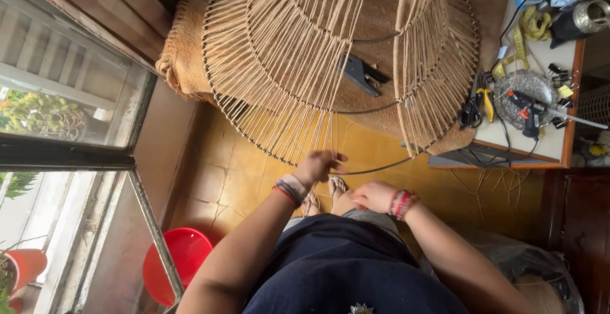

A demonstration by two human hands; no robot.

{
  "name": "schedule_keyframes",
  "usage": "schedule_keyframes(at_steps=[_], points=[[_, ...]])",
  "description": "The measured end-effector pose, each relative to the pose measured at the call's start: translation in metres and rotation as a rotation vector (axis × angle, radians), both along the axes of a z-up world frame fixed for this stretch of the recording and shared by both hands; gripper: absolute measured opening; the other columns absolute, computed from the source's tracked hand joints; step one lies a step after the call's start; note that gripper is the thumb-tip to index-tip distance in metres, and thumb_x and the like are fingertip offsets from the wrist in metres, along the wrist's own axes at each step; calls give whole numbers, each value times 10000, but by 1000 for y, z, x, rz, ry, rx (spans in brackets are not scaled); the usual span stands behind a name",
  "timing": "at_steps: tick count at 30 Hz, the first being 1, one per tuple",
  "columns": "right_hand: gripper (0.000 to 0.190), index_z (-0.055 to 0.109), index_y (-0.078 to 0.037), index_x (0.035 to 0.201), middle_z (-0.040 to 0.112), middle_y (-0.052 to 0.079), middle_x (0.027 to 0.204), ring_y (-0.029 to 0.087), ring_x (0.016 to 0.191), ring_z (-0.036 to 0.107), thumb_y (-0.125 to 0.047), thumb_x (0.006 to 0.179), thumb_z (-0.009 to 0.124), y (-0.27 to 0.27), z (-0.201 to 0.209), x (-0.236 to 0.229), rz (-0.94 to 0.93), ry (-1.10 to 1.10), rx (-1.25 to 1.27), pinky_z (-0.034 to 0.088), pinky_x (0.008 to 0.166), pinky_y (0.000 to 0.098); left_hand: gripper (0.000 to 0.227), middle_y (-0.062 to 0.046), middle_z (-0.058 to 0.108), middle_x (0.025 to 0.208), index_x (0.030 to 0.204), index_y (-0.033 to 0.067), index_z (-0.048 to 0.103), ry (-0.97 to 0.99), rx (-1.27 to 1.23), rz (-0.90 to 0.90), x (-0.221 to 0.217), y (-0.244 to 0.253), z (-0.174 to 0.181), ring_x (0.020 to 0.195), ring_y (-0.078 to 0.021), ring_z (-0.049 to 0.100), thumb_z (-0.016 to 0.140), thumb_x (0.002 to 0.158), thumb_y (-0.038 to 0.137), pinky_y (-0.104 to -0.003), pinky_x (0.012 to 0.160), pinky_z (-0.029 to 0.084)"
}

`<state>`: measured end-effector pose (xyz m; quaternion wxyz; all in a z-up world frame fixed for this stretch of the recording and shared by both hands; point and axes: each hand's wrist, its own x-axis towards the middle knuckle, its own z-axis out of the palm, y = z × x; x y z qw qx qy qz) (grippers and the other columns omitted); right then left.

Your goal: Weaving and securing strands of material onto a large wicker lampshade frame

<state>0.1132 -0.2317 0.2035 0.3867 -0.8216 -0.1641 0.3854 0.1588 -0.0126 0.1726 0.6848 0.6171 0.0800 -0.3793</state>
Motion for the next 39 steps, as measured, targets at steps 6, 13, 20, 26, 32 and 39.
schedule_keyframes(at_steps=[6, 13, 20, 26, 32, 39], points=[[334, 651, -79, 1191, 728, 112, 1084, 211, 975, 674, -156, 902, 502, 37, 99, 47, -710, 317, 712, 489, 850, 330, 478, -108, 750, 966, 1041, 202, 587, -482, 927, -498, 0, 13, 32, 961, -343, 746, 720, 797, 592, -461, 800, 600], [262, 758, -133, 915, 775, 93, 897, 275, 914, 722, -299, 944, 557, -3, -13, 8, 72, -23, -82, 564, 826, 421, 339, -99, 600, 767, 1056, 155, 743, -57, 263, -2, 4, 1, 14, 750, -254, 530, 540, 984, 417, -315, 650, 427], [420, 438, 72, 1413, 289, -37, 738, 104, 703, 366, -163, 1067, 408, 10, 34, 61, -702, 289, 1130, 476, 715, 378, 655, -79, 729, 1010, 1098, 199, 438, -562, 1088, -611, -3, 12, -7, 954, -318, 746, 822, 719, 570, -490, 878, 585], [307, 780, -351, 865, 771, -165, 772, 129, 963, 736, -475, 970, 518, -4, -30, 1, 161, 0, -476, 552, 908, 333, 329, -86, 611, 672, 1042, 95, 784, 44, 87, 113, 6, 9, 13, 450, -99, 434, 538, 973, 302, -177, 367, 387], [469, 507, -2, 1435, 536, 26, 765, 155, 766, 538, -284, 1073, 408, 8, 34, 57, -687, 358, 1125, 515, 744, 372, 627, -101, 722, 935, 1109, 147, 446, -634, 1073, -611, -5, 11, -5, 886, -321, 747, 802, 755, 524, -484, 831, 593], [309, 730, -280, 878, 759, -92, 758, 201, 935, 742, -381, 1013, 471, 12, 15, 11, 251, -13, -446, 545, 904, 415, 367, -60, 583, 637, 1010, 41, 769, 89, -7, 183, 7, 15, 35, 379, -98, 420, 534, 870, 286, -208, 371, 418]])
